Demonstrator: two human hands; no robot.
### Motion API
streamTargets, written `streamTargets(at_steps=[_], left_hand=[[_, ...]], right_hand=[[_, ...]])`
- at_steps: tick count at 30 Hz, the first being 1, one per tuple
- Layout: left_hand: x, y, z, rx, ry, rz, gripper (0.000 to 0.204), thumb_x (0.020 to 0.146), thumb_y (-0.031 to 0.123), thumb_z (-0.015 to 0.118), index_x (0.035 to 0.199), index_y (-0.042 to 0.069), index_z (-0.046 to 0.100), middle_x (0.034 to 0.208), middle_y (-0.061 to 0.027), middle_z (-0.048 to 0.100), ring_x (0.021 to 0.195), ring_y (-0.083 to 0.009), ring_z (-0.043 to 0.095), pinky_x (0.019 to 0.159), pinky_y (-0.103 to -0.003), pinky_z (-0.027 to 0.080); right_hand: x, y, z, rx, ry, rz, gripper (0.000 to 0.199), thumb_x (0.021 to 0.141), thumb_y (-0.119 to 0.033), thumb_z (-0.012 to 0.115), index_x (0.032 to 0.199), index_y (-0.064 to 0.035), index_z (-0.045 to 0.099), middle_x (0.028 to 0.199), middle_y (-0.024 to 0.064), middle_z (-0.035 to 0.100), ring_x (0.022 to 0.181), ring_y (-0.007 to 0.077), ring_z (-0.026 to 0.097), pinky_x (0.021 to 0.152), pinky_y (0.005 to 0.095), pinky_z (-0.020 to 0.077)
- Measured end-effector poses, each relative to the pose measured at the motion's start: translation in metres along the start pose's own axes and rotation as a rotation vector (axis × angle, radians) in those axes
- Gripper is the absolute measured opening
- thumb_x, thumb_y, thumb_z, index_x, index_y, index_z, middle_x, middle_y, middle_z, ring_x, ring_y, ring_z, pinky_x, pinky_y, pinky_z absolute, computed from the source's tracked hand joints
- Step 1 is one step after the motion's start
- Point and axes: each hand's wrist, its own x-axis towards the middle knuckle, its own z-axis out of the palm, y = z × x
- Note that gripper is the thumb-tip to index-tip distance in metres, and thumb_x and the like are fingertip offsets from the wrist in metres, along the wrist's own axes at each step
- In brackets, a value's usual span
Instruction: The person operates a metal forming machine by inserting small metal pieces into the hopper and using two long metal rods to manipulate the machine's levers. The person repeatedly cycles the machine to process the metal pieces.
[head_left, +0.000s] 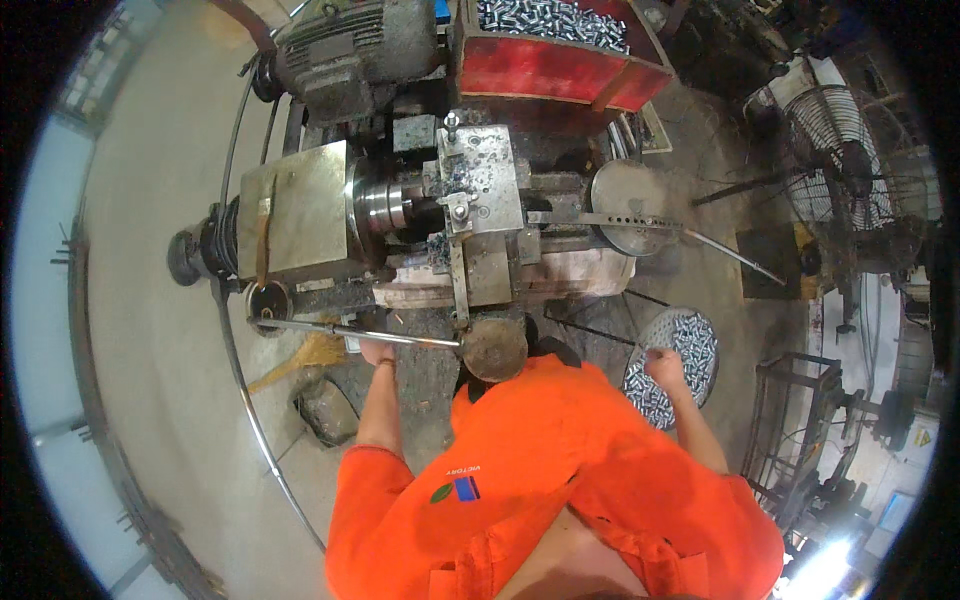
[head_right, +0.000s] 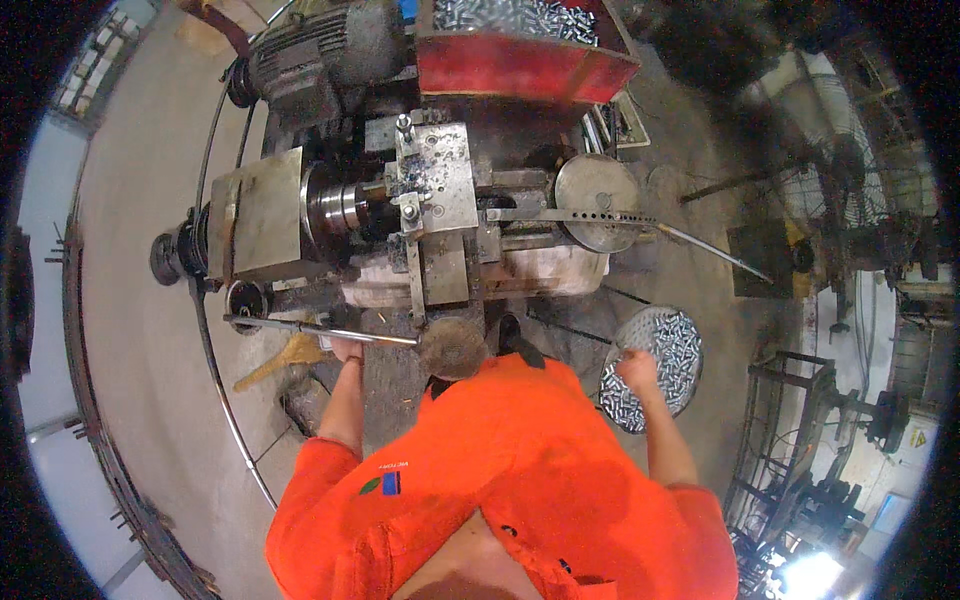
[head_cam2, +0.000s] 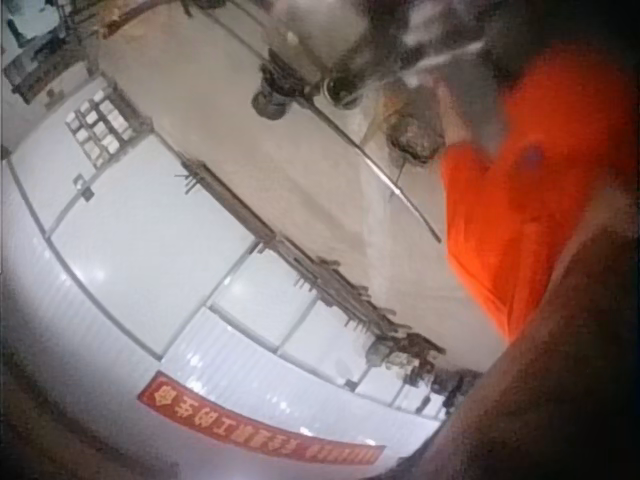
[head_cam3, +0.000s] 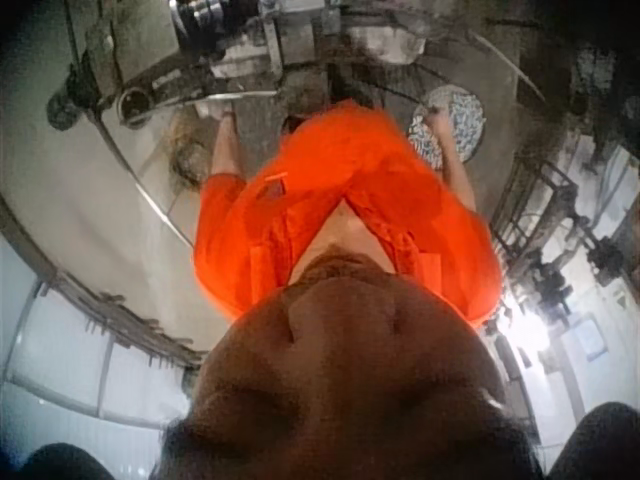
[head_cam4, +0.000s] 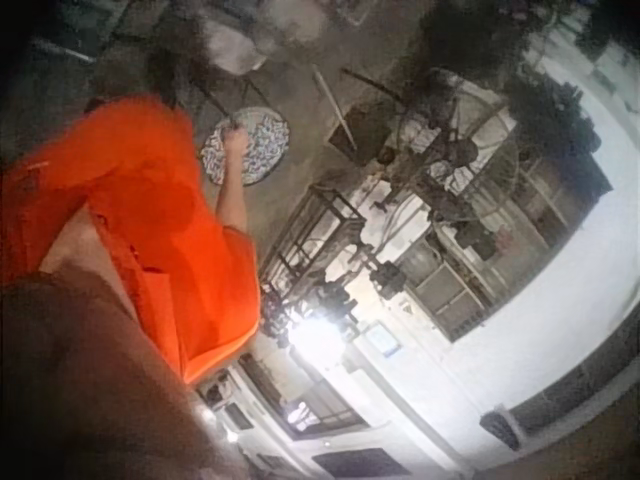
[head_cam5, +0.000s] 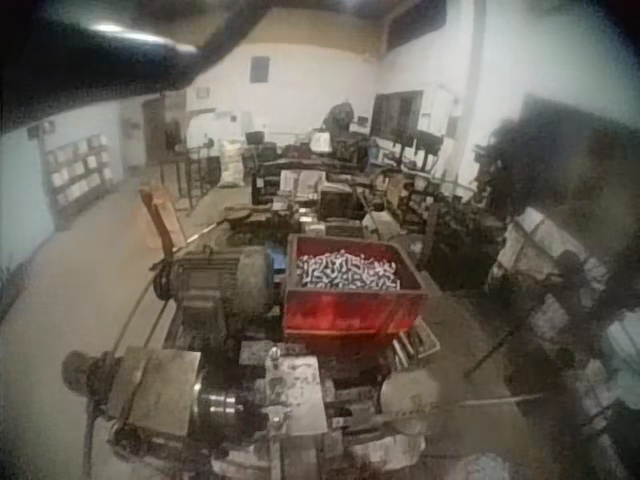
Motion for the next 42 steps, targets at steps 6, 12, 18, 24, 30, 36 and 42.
streamTargets(at_steps=[6,12,18,24,30,36,42], left_hand=[[0.034,0.005,-0.11,0.362,-0.456,0.493,0.036,0.086,0.04,0.045,0.102,0.01,0.056,0.09,-0.0156,0.064,0.08,-0.0356,0.062,0.064,-0.046,0.049],[-0.001,-0.009,-0.094,0.062,-0.287,0.224,0.047,0.081,0.042,0.053,0.114,0.01,0.05,0.089,-0.0193,0.064,0.086,-0.0355,0.062,0.073,-0.045,0.049],[0.027,-0.017,-0.279,-0.203,0.044,0.177,0.024,0.082,0.02,0.055,0.095,0.001,0.06,0.071,-0.0156,0.062,0.07,-0.0262,0.063,0.061,-0.039,0.047],[-0.064,-0.236,-0.343,-0.099,0.011,-0.474,0.051,0.089,0.05,0.037,0.1,0.007,0.062,0.091,-0.0224,0.061,0.091,-0.0371,0.057,0.076,-0.044,0.044],[-0.137,-0.1,-0.306,-0.083,0.281,-0.462,0.064,0.087,0.057,0.031,0.087,0.006,0.068,0.085,-0.0202,0.064,0.085,-0.0396,0.059,0.073,-0.048,0.044],[-0.17,-0.066,-0.298,-0.152,0.302,-0.42,0.052,0.076,0.049,0.057,0.08,-0.003,0.062,0.073,-0.021,0.062,0.071,-0.0397,0.06,0.065,-0.048,0.045],[-0.141,-0.046,-0.33,0.36,0.129,-0.04,0.035,0.073,0.031,0.064,0.089,0.0,0.062,0.076,-0.0201,0.063,0.07,-0.0354,0.061,0.064,-0.043,0.047]], right_hand=[[0.05,-0.051,-0.038,-0.093,0.129,-0.254,0.03,0.06,-0.01,0.059,0.087,-0.0007,0.066,0.079,0.0192,0.065,0.074,0.0308,0.064,0.068,0.0347,0.0505],[0.116,-0.256,-0.095,0.099,0.137,-0.571,0.038,0.06,-0.012,0.06,0.097,-0.003,0.064,0.094,0.0186,0.063,0.088,0.032,0.061,0.078,0.0361,0.0484],[0.122,-0.42,-0.056,0.046,0.152,-1.276,0.033,0.055,-0.016,0.062,0.086,-0.0054,0.065,0.093,0.0126,0.061,0.092,0.0311,0.055,0.081,0.0387,0.0452],[0.105,-0.504,-0.003,-0.351,-0.132,-1.177,0.028,0.055,-0.02,0.06,0.075,-0.0018,0.067,0.087,0.0179,0.063,0.086,0.0344,0.058,0.078,0.0391,0.0487],[0.127,-0.486,0.0,-0.202,-0.036,-1.231,0.022,0.053,-0.016,0.058,0.064,0.0018,0.063,0.071,0.023,0.06,0.07,0.0359,0.061,0.069,0.0407,0.0509],[0.114,-0.473,-0.05,-0.357,0.03,-1.106,0.026,0.055,-0.025,0.059,0.065,-0.0012,0.065,0.069,0.0192,0.063,0.069,0.0344,0.062,0.066,0.0403,0.0506],[0.194,-0.403,-0.187,-0.222,0.237,-0.697,0.03,0.06,-0.027,0.061,0.082,-0.0085,0.069,0.08,0.0183,0.064,0.078,0.0327,0.062,0.072,0.0402,0.0509]])
